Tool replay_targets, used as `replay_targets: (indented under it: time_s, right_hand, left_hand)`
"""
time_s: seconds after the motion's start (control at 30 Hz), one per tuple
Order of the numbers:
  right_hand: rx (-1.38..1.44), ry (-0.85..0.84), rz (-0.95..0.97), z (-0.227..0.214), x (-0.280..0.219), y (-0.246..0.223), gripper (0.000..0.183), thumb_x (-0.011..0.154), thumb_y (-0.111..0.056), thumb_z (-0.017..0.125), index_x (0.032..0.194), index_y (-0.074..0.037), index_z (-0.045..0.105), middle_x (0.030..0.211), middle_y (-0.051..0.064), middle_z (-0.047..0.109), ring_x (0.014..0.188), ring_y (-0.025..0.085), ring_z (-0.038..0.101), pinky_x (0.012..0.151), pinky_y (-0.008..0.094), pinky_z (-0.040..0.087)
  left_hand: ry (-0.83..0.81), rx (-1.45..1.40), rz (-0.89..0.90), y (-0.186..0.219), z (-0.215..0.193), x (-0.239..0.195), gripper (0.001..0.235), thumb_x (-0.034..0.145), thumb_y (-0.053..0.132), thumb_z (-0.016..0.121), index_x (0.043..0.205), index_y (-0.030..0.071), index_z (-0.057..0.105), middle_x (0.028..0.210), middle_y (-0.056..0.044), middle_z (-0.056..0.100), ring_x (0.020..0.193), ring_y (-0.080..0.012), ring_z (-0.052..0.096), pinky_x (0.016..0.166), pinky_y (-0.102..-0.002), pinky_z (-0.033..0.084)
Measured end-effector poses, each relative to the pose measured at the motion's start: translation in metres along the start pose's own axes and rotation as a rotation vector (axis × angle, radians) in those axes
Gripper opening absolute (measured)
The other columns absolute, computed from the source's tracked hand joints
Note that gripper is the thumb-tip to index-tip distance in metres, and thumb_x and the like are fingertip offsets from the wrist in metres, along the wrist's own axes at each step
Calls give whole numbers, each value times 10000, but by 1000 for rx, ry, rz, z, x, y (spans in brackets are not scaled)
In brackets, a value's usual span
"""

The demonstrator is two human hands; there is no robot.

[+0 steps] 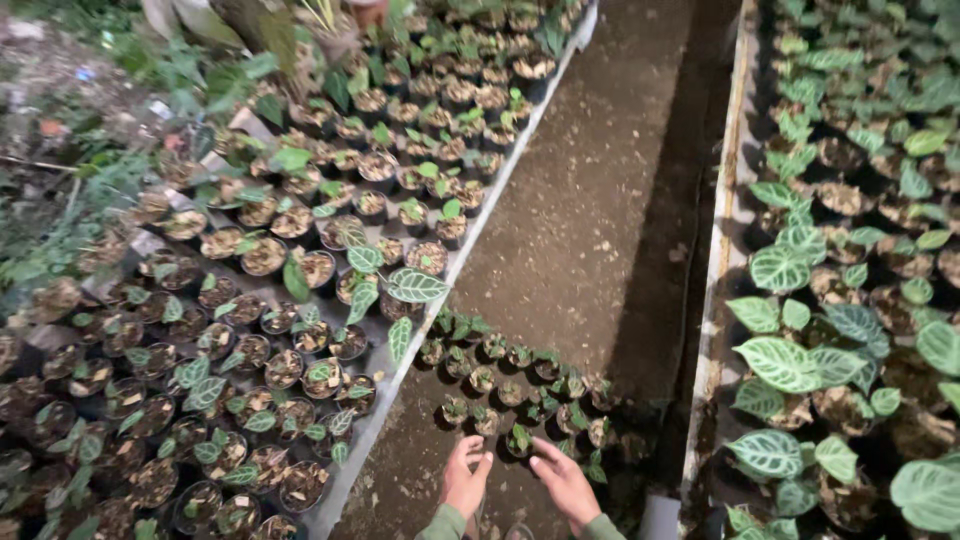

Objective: The person repeatedly picks up small potted plants from a long table and places them on the floor in rows. The person handles the plants one at a time, moving them from the table to the ground. The task continues throughout the clip with no other tools used.

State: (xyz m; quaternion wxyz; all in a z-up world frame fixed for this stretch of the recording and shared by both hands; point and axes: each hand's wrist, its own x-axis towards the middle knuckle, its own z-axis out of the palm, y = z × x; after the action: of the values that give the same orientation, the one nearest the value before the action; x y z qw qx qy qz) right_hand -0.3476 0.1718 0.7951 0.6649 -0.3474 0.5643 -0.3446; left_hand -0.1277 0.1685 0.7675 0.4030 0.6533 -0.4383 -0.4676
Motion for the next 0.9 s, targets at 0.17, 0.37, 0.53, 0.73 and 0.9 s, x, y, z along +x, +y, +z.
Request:
replay_targets:
  time_s: [0.17,0.37,0.53,0.73,0.9]
  right_hand:
    - [-65,-100,-53,21,-15,-14,533,951,-239,691,1452,-100,575,1275,69,701,1141,144,657,964,312,533]
    - [-207,-201,-54,48,-44,-13,533,948,-258,699,1455,-125,603,1302,44,680,1078,145,607,881,304,528]
    - [-288,-308,-27,81,-55,-19,526,948,-274,673,1453,-151,587,1373,2,674,1180,128,624,942,305,528]
    - [-336,-462,-142,148,-65,-22,510,949,-257,679,1435,-122,608,1360,28,688,1194,132,615,964,268,496]
    - [-352,-534,-93,227,-86,-14,527,974,-237,686,1484,-123,617,1348,62,669,1022,189,507,879,335,457]
  left_hand:
    - [13,-35,-121,25,-24,-32,406,892,167,735,1271,70,625,1237,-86,701,1085,-177,727,904,-349,576]
    - [180,-133,-3,27,-51,-84,382,878,159,739,1235,59,648,1169,-88,755,1017,-190,752,871,-347,591]
    - [370,-188,-17,21,-97,-120,352,889,151,728,1224,72,653,1175,-79,747,1046,-170,723,853,-334,601]
    - [522,-368,-11,-9,-164,-159,350,894,121,717,1230,59,641,1208,-83,734,1065,-178,732,884,-339,592]
    - [648,-391,69,-34,-228,-207,327,921,137,728,1222,46,638,1207,-114,730,1095,-188,716,916,-329,571]
